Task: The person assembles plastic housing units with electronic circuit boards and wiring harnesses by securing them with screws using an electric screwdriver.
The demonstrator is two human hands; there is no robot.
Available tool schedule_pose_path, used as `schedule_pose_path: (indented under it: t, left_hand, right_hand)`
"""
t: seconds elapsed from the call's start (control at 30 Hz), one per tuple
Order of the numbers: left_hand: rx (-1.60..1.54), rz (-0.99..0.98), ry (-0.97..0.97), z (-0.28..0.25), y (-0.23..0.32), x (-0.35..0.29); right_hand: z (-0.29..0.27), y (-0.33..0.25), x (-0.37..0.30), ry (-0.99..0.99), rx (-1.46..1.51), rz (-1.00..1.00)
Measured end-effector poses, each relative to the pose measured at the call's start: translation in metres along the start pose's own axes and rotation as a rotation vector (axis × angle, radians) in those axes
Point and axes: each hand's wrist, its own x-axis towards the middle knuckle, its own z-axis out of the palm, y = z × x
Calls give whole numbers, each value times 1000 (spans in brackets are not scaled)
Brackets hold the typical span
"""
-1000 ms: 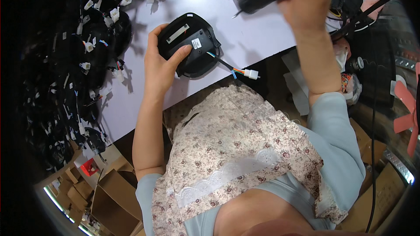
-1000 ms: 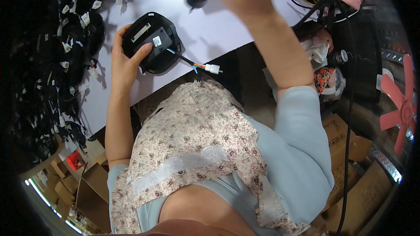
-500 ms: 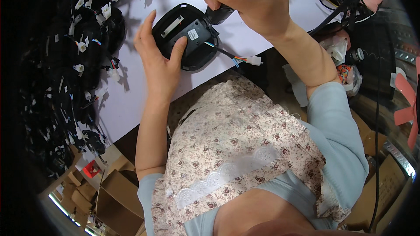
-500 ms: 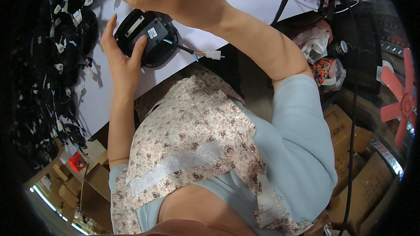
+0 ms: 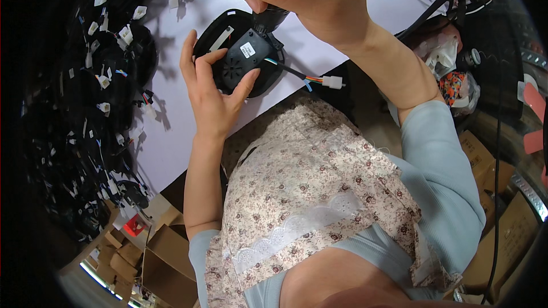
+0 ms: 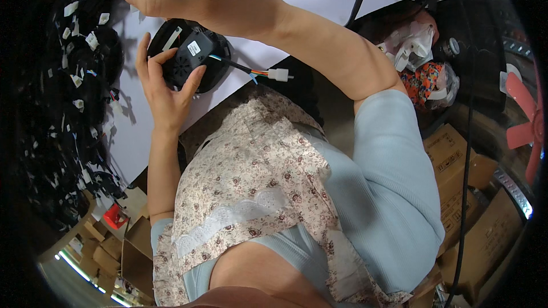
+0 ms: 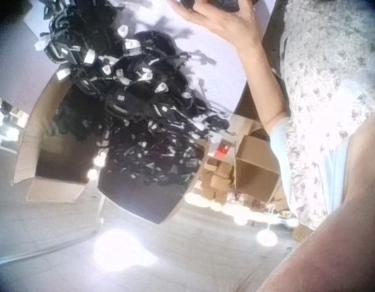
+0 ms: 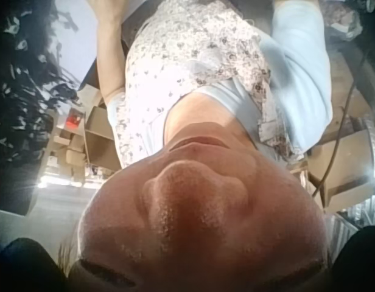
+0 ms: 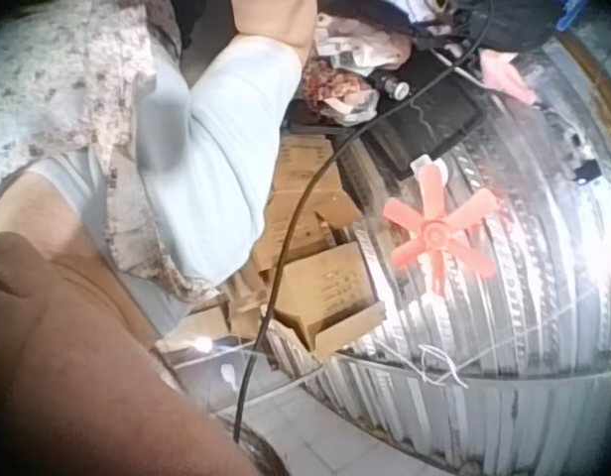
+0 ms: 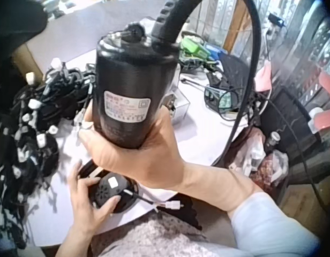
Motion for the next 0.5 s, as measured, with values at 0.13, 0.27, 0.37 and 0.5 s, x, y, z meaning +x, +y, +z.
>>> schedule_pose_path:
  t: [0.13, 0.27, 0.37, 0.5]
  left_hand:
    - [-35, -26, -12, 1, 2, 0]
    - [-35, -57, -10, 0, 2, -1]
    - [-26, -49, -14, 2, 4, 2]
    - [-14, -37, -12, 1, 4, 1]
  right_hand:
    - [-3, 19, 4, -50, 107, -128]
    - [-2, 1, -2, -26, -20, 27]
    - [-6, 8, -1, -45, -36, -25]
    - [-3, 5, -4, -10, 99, 6]
